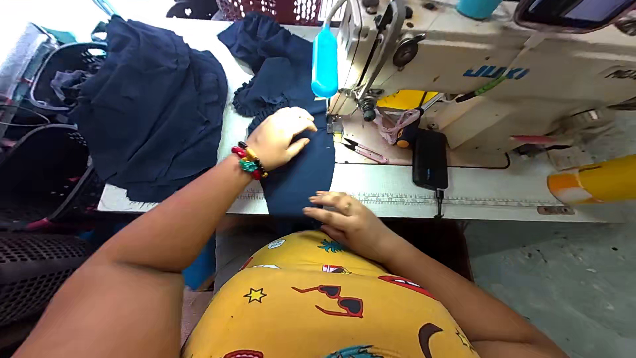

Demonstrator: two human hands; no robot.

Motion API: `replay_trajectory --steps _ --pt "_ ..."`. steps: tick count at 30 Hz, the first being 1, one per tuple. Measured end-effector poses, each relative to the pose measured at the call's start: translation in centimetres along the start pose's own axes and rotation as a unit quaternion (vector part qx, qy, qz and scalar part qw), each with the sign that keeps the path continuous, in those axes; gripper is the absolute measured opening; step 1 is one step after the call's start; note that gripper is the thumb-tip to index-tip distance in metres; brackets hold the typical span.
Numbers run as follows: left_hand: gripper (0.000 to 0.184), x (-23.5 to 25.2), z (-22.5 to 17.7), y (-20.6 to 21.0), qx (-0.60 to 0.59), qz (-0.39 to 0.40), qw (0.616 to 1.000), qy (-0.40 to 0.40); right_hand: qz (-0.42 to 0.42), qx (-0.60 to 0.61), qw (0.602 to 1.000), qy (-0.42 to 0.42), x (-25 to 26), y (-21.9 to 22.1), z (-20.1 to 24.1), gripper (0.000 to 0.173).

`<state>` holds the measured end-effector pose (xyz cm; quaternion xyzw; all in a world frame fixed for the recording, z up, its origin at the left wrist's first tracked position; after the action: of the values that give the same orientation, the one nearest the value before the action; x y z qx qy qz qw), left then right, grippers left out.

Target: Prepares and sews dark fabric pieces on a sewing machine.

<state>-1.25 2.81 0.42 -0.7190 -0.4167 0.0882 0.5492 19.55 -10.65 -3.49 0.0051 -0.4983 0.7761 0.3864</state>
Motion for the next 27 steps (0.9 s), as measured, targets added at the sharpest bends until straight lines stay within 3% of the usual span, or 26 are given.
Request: replay_trajectory --steps 2,5,8,11,14,18,22,25,27 --pt "0.024 -3.0 -0.7 -2.5 -0.010 0.023 1.000 -0.016 0.041 -0.032 0.998 -0.026 1.2 1.6 0.2 0.039" --pt "0.026 -9.0 -2.2 -4.5 -0.069 0.038 0.990 -0.119 0.041 -0.109 0.991 -0.071 2.1 2.2 0.0 0.035" --pt "0.043 -14.4 -4.6 -3.2 -0.050 0.045 0.986 -0.151 -0.024 -0.100 0.991 -0.084 2.2 2.3 0.1 0.023" --pt "0.062 -16.1 -5.9 -1.1 0.003 0.042 0.994 -0.104 -0.082 0.052 0.995 0.028 3.1 1.4 -0.1 0.021" --pt "0.065 -14.4 -5.8 -0.1 -0.001 -0.011 0.992 -0.126 -0.086 0.237 0.947 0.199 4.5 0.3 -0.8 0.017" --pt "0.067 -11.4 -6.4 0.6 -0.119 -0.041 0.975 -0.183 -0.130 0.297 0.912 0.250 5.4 -0.6 -1.5 0.011" --pt "0.046 -10.4 -7.6 1.6 -0.191 -0.071 0.961 -0.185 -0.164 0.319 0.896 0.263 5.2 -1.1 -1.0 0.011" --pt "0.015 -10.0 -7.9 1.6 -0.303 -0.159 0.903 -0.259 -0.166 0.345 0.895 0.230 4.9 -1.5 -0.8 0.023" --pt "0.013 -9.7 -7.8 1.3 -0.335 -0.196 0.878 -0.281 -0.149 0.367 0.895 0.206 4.6 -2.0 -1.1 0.038"
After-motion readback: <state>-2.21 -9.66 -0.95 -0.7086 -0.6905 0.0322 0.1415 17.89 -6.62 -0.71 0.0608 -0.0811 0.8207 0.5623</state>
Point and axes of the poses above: each hand's wrist, its own x-axis towards the middle knuckle, its own y-axis out of the palm, z = x × y, the point moved 3 cm from there along x, towards the middle knuckle, and after that the axes turned 2 degrees about -y, right-handed, at the moved point
